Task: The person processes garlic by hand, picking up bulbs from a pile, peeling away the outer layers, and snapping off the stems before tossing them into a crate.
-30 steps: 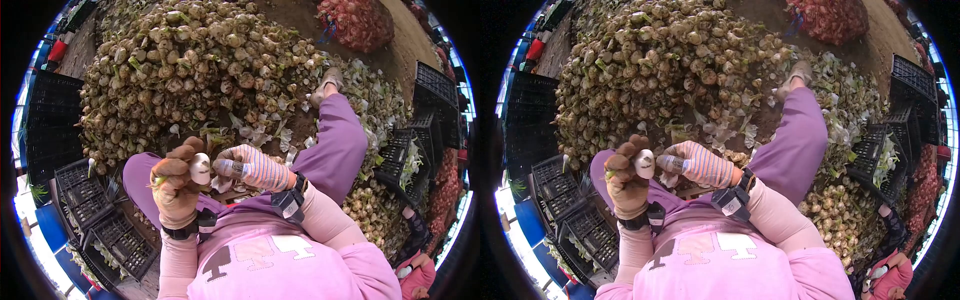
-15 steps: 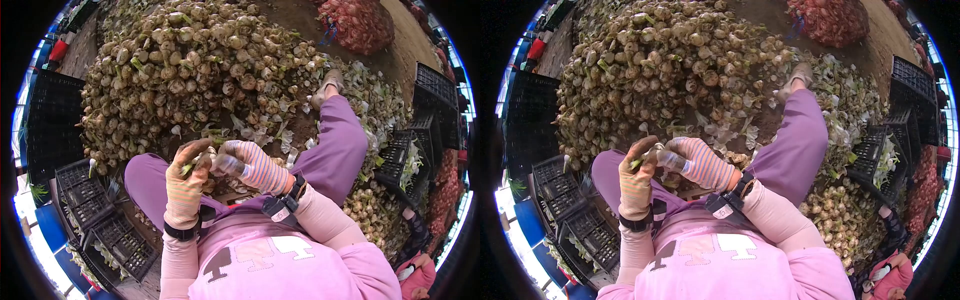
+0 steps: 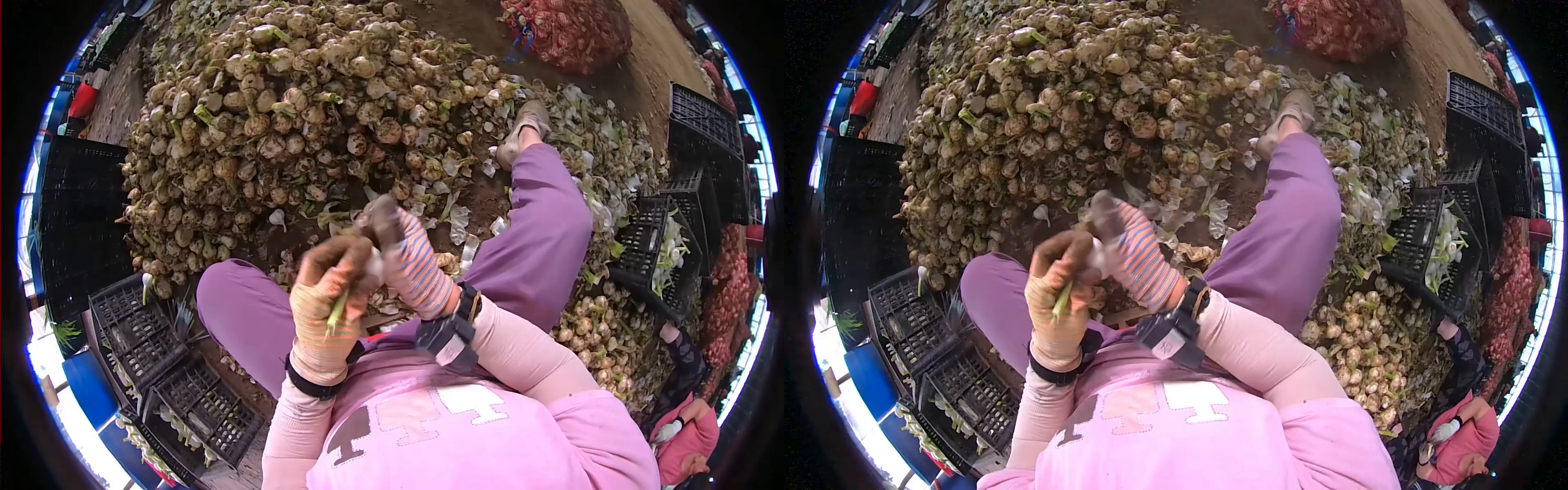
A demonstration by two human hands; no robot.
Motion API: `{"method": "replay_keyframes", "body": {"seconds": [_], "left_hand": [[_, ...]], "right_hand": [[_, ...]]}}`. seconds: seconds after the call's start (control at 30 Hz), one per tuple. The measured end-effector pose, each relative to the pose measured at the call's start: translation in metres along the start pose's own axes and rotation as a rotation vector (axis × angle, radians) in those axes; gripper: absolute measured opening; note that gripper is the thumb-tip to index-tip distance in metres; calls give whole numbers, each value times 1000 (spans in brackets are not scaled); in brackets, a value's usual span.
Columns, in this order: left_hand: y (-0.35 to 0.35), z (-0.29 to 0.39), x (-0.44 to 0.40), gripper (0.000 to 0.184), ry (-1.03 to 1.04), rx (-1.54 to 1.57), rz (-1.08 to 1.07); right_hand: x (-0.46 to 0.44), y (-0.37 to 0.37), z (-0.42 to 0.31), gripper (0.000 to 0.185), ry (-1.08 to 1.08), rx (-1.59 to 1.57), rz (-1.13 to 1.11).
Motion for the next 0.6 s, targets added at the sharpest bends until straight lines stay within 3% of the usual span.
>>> {"method": "replay_keyframes", "body": {"seconds": [0.07, 0.13, 0.2, 0.27, 0.3, 0.33, 0.37, 0.4, 0.43, 0.47, 0.5, 0.53, 0.57, 0.6], "left_hand": [[5, -3, 5, 28, -114, -143, 15], [1, 1, 5, 32, -229, -106, 7], [0, 3, 8, 38, -322, -313, -134], [-7, 18, 9, 37, 52, -572, -412], [-15, 29, 8, 46, 186, -617, -434], [-49, 45, 13, 73, 33, -670, -189], [-63, 69, 23, 59, 241, -538, 19], [-85, 109, 33, 41, 408, -1465, 220], [-113, 143, 45, 33, 505, -961, 330], [-157, 186, 60, 30, 530, 21, 98], [-222, 245, 85, 34, 708, 195, 84], [-242, 277, 112, 44, 977, 214, 334], [-222, 294, 115, 51, 1024, 5, 57], [-233, 301, 126, 45, 1239, 42, 614]], "right_hand": [[2, -9, 1, 42, 91, 13, -69], [6, -10, 0, 48, 33, 100, 124], [5, -12, 4, 47, 82, 92, 91], [0, -20, 17, 42, 98, 344, 188], [0, -22, 16, 42, 96, 346, 184], [0, -22, 14, 38, 141, 283, 93], [2, -22, 11, 34, 188, 217, 3], [4, -21, 11, 31, 235, 149, -88], [4, -21, 7, 32, 124, 176, -160], [5, -15, 1, 32, 125, 173, -164], [9, -9, -4, 33, 195, 136, -140], [11, -5, -8, 33, 264, 98, -113], [10, -4, -7, 32, 314, 101, -160], [10, -1, -6, 32, 315, 97, -160]]}}
Point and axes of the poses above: each hand's wrist, its own x-axis away from the middle knuckle, its own y-axis out of the palm, z = x × y, the point moved 4 cm from there along -x, towards the middle knuckle, and after that the axes turned 11 degrees about -z, right-handed, at the moved point
